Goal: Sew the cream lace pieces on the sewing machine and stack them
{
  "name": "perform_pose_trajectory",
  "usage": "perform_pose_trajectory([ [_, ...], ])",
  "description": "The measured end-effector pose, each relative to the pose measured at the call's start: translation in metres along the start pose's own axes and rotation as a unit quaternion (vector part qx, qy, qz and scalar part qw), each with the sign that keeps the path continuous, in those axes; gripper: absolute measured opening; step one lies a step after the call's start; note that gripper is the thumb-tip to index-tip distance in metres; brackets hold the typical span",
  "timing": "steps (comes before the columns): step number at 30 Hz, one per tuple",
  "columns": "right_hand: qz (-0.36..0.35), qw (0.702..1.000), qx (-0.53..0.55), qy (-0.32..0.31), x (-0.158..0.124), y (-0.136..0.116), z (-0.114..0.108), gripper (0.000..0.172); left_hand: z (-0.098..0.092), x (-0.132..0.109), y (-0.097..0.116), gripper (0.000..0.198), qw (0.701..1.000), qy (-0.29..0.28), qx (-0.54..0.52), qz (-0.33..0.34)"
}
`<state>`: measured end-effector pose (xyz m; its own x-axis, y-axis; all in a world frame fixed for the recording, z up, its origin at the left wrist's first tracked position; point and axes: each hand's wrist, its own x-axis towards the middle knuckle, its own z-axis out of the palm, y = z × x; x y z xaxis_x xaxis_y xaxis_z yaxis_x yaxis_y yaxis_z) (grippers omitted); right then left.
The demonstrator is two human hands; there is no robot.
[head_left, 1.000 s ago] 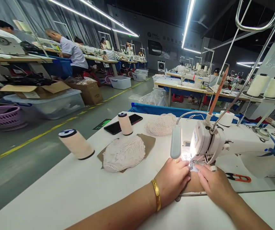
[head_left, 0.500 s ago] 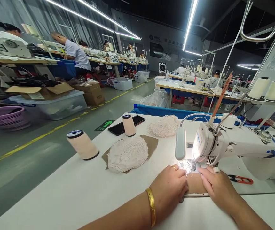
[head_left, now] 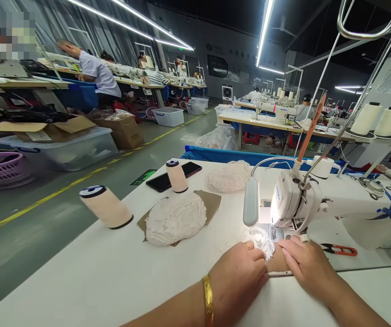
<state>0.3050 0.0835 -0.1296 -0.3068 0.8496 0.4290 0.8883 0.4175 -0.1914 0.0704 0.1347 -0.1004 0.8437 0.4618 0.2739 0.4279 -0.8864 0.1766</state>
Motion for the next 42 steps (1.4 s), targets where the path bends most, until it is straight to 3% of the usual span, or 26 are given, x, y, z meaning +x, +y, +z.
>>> perform_pose_trajectory([
  [7,0.002,1.000,0.011,-0.005,-0.001,-0.002,-0.003,0.030,-0.002,-0.005,0.011,0.017,0.999,-0.003,-0.039,0.004],
  [10,0.008,1.000,0.030,-0.007,0.000,-0.005,-0.004,0.030,-0.008,-0.004,0.006,0.021,0.995,0.045,-0.082,-0.016],
  [14,0.001,0.999,0.047,-0.001,0.000,-0.010,-0.003,0.027,-0.021,0.004,-0.009,0.028,0.980,0.113,-0.123,-0.107],
  [17,0.011,0.998,0.063,-0.001,0.000,-0.013,-0.001,0.026,-0.026,0.011,-0.017,0.029,0.957,0.066,-0.231,-0.162],
  [20,0.025,0.996,0.088,-0.009,0.001,-0.016,0.000,0.021,-0.027,0.013,-0.017,0.033,0.938,-0.018,-0.314,-0.144],
  [22,0.026,0.995,0.098,-0.010,0.002,-0.017,-0.001,0.020,-0.026,0.013,-0.017,0.033,0.949,-0.007,-0.286,-0.132],
  [25,-0.002,0.995,0.096,-0.001,0.004,-0.019,-0.002,0.028,-0.021,0.015,-0.023,0.027,0.969,0.078,-0.188,-0.140],
  [27,-0.028,0.995,0.093,-0.012,0.005,-0.020,-0.003,0.028,-0.014,0.019,-0.031,0.026,0.974,0.103,-0.135,-0.148],
  [31,-0.038,0.994,0.103,-0.028,0.006,-0.021,-0.004,0.025,-0.002,0.026,-0.043,0.018,0.973,0.050,-0.160,-0.158],
  [33,-0.030,0.992,0.120,-0.028,0.006,-0.020,-0.005,0.024,-0.003,0.028,-0.042,0.014,0.956,0.021,-0.236,-0.173],
  [37,-0.002,0.990,0.136,-0.026,0.006,-0.022,-0.006,0.022,-0.014,0.027,-0.028,0.015,0.890,-0.036,-0.390,-0.234],
  [42,0.007,0.989,0.148,-0.013,0.006,-0.026,-0.005,0.019,-0.020,0.024,-0.014,0.017,0.832,-0.045,-0.486,-0.265],
])
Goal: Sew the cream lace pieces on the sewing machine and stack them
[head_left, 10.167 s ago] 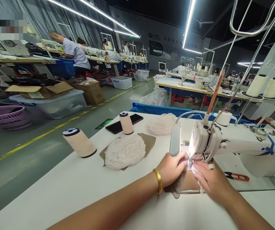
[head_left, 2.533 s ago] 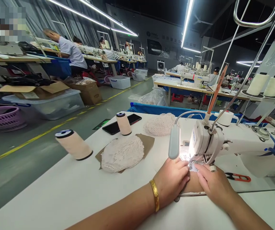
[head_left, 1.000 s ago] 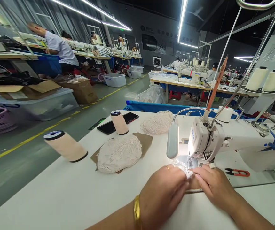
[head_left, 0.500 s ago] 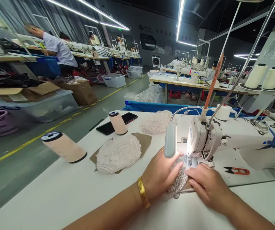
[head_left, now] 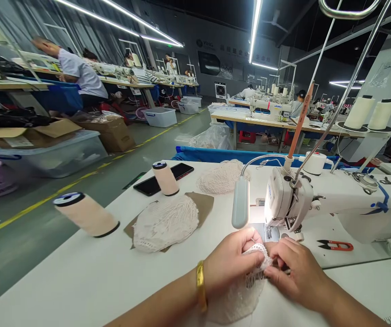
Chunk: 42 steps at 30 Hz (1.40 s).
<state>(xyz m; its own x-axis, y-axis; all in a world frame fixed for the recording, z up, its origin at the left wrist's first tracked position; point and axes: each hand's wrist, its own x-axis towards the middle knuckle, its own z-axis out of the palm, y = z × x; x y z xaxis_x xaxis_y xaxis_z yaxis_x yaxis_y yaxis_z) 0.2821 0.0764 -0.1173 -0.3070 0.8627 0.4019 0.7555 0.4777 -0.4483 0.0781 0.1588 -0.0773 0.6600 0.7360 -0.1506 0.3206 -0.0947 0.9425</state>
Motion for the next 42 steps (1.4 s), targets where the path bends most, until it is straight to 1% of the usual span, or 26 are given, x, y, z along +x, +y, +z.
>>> perform_pose_trajectory([
  [4,0.007,1.000,0.007,0.009,-0.001,-0.001,0.000,0.022,0.002,0.001,0.000,0.023,0.999,-0.001,-0.041,-0.013],
  [7,0.027,0.999,0.037,0.014,-0.001,-0.002,-0.003,0.023,0.001,0.002,0.000,0.030,0.998,-0.010,-0.066,-0.020],
  [14,0.092,0.989,0.112,-0.013,0.000,-0.003,-0.007,0.033,0.001,0.001,0.000,0.039,0.994,-0.019,-0.105,-0.014],
  [19,0.111,0.985,0.134,-0.022,0.000,-0.001,-0.005,0.037,0.000,0.002,-0.004,0.043,0.989,-0.026,-0.147,-0.025],
  [21,0.115,0.985,0.132,-0.010,-0.001,-0.001,-0.004,0.035,0.000,0.002,-0.005,0.045,0.987,-0.026,-0.157,-0.026],
  [24,0.125,0.984,0.120,0.036,-0.002,-0.002,-0.002,0.021,0.000,0.002,-0.005,0.044,0.988,-0.024,-0.151,-0.029],
  [26,0.113,0.985,0.106,0.070,-0.004,-0.003,-0.003,0.015,0.001,0.002,-0.004,0.043,0.988,-0.021,-0.149,-0.028],
  [28,0.075,0.990,0.080,0.091,-0.005,-0.005,-0.004,0.015,0.002,0.001,-0.005,0.042,0.988,-0.021,-0.150,-0.025],
  [30,0.035,0.994,0.046,0.096,-0.006,-0.007,-0.005,0.014,0.003,0.001,-0.006,0.040,0.989,-0.020,-0.147,-0.024],
  [32,0.010,0.996,0.017,0.088,-0.005,-0.008,-0.004,0.012,0.004,0.000,-0.007,0.038,0.990,-0.023,-0.140,-0.025],
  [35,-0.015,0.996,-0.019,0.088,-0.003,-0.007,0.000,0.011,0.005,0.002,-0.009,0.034,0.991,-0.027,-0.130,-0.031],
  [39,-0.049,0.989,-0.079,0.117,-0.001,-0.005,0.006,0.017,0.005,0.004,-0.009,0.032,0.992,-0.020,-0.123,-0.036],
  [42,-0.057,0.987,-0.084,0.126,-0.001,-0.006,0.005,0.019,0.006,0.004,-0.008,0.032,0.992,-0.016,-0.116,-0.037],
])
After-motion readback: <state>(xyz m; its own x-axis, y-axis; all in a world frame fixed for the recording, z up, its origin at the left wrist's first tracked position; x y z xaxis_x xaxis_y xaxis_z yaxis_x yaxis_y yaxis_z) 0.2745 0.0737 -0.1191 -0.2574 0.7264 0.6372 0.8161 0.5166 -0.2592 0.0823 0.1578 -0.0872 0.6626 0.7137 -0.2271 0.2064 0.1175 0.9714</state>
